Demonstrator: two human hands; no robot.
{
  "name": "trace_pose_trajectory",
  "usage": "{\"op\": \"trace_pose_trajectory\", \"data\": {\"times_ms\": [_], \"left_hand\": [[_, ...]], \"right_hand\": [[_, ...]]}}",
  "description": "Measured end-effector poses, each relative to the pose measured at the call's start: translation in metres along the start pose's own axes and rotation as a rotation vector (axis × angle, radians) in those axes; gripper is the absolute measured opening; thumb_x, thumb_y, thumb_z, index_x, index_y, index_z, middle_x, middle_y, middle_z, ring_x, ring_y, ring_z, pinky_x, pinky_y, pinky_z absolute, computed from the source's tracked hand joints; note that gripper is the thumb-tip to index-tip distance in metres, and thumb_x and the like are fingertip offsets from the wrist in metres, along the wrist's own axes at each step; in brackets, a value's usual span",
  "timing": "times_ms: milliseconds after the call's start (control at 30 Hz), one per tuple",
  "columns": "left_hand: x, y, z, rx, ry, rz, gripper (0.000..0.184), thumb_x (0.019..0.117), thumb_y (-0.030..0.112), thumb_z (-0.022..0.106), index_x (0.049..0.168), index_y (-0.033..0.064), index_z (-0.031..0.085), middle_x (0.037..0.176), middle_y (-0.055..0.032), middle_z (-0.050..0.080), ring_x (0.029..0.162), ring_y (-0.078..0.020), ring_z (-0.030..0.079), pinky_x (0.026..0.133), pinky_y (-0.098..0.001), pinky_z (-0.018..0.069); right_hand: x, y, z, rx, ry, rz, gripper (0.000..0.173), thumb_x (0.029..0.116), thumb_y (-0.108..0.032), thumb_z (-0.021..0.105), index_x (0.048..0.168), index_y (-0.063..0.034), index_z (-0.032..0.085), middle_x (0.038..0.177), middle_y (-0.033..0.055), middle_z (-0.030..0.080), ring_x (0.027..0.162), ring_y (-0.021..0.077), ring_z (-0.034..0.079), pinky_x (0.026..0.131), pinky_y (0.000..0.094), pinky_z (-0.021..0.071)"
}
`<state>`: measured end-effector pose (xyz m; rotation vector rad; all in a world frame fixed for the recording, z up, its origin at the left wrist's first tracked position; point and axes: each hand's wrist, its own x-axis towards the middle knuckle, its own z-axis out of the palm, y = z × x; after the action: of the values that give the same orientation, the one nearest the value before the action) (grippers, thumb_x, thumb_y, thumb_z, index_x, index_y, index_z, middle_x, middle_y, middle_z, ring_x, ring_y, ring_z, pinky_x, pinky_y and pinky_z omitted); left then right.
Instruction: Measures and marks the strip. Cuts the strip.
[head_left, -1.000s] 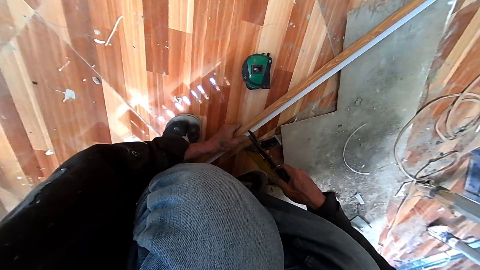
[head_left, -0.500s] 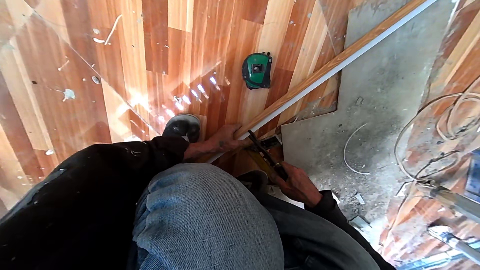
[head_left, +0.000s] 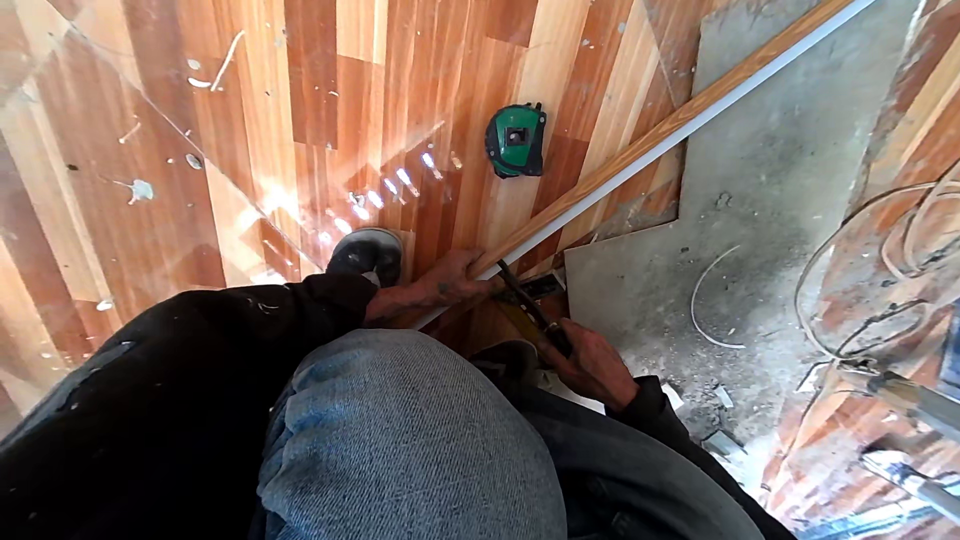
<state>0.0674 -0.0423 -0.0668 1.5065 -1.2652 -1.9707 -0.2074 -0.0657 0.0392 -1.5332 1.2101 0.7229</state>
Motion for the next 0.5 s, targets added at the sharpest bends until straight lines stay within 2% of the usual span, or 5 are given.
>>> {"op": "trace_pose_trajectory", "data": {"times_ms": [133,267,367,500], "left_hand": [[-0.001,0.004,0.001,-0.019,-0.001,-0.029,0.031,0.0917,0.023,0.077,0.108,0.0009,0.063,0.079,-0.0063,0.062,0.066,-0.0106,0.059,0.061,-0.0271,0.0493],[-0.001,-0.002,0.004,-0.031,0.031,0.012,0.033,0.0920,0.027,0.077,0.106,0.0011,0.063,0.076,-0.0054,0.062,0.062,-0.0093,0.058,0.058,-0.0249,0.0478],[0.000,-0.004,0.006,0.008,0.041,0.010,0.033,0.0919,0.025,0.077,0.111,0.0013,0.064,0.083,-0.0074,0.065,0.070,-0.0113,0.061,0.065,-0.0278,0.0507],[0.002,-0.005,0.008,0.042,0.034,0.007,0.033,0.0918,0.027,0.077,0.109,0.0020,0.065,0.083,-0.0077,0.067,0.071,-0.0122,0.064,0.067,-0.0293,0.0530]], "right_hand": [[-0.002,-0.002,0.005,-0.021,0.041,-0.003,0.045,0.1015,-0.044,0.054,0.115,-0.0024,0.065,0.094,0.0153,0.069,0.088,0.0331,0.069,0.073,0.0551,0.0537],[0.002,0.003,0.011,0.000,0.067,-0.042,0.050,0.1017,-0.047,0.052,0.114,0.0002,0.065,0.097,0.0170,0.068,0.089,0.0333,0.069,0.077,0.0532,0.0548],[0.001,0.003,0.012,-0.008,0.078,-0.035,0.049,0.1017,-0.046,0.053,0.114,0.0004,0.065,0.098,0.0175,0.068,0.090,0.0336,0.069,0.077,0.0531,0.0547],[-0.004,0.002,0.017,-0.102,0.139,-0.012,0.051,0.1013,-0.048,0.052,0.111,0.0000,0.066,0.091,0.0177,0.070,0.086,0.0362,0.071,0.071,0.0550,0.0553]]}}
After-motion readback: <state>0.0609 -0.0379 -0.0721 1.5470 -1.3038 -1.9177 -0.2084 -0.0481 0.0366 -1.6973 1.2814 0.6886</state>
